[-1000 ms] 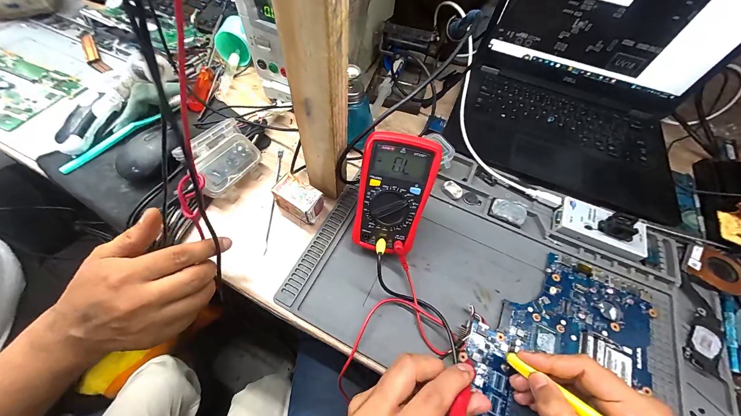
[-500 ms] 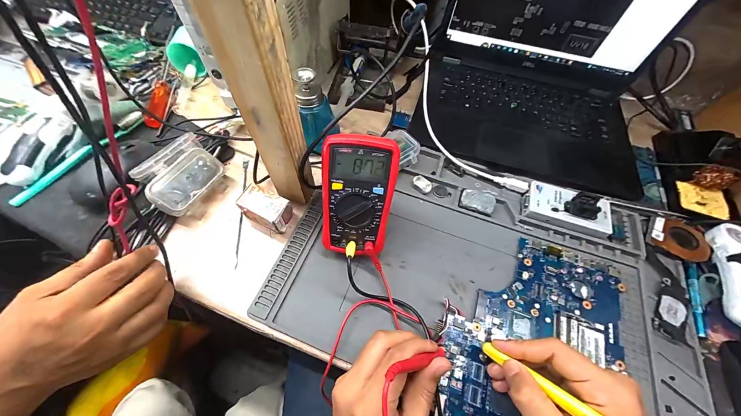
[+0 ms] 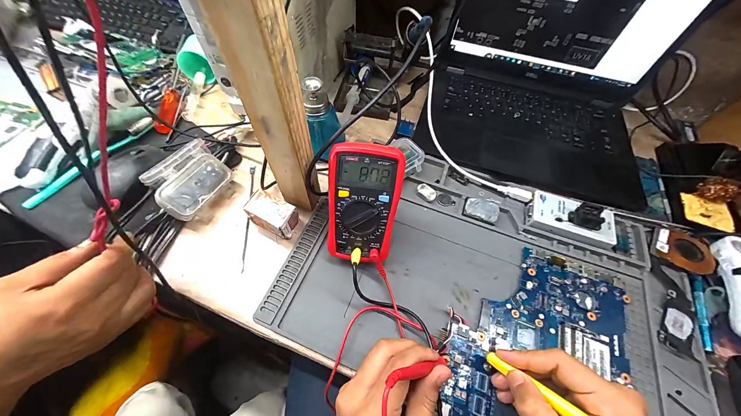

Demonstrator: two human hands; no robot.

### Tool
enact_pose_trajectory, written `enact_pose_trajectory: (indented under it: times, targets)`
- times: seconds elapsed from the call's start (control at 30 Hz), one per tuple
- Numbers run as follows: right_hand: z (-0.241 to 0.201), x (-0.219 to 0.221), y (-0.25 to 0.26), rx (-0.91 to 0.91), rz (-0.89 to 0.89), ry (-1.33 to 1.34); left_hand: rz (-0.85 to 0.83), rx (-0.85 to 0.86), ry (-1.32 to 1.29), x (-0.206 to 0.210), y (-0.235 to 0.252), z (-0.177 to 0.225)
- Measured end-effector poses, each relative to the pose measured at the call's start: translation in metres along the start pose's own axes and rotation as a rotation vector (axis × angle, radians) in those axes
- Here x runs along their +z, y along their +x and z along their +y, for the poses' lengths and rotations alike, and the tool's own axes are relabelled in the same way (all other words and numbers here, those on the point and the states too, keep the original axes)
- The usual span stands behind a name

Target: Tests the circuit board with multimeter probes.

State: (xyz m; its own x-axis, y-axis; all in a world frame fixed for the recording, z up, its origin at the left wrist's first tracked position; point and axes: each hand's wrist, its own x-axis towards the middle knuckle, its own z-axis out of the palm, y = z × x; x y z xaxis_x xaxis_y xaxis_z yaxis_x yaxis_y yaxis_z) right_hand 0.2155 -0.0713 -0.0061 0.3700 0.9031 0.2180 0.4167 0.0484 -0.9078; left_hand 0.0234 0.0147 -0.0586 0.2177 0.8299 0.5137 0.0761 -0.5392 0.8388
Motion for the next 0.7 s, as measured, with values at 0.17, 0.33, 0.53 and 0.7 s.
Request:
enact_pose_trajectory:
  times: [0.17, 0.33, 0.53, 0.7]
  targets:
    - [0.004, 0.000, -0.001, -0.013, -0.011, -0.007, -0.001, 0.015, 0.035, 0.003, 0.000, 0.000]
    - [0.010, -0.002, -0.002, -0.022, -0.025, -0.006, -0.005, 0.016, 0.021, 0.005, -0.001, -0.002]
    - [0.012, -0.003, -0.002, -0.017, -0.027, -0.008, -0.002, 0.021, 0.006, 0.008, -0.002, -0.003]
    - [0.013, -0.002, -0.001, -0.022, -0.024, -0.021, 0.000, 0.033, 0.005, 0.009, -0.002, -0.004]
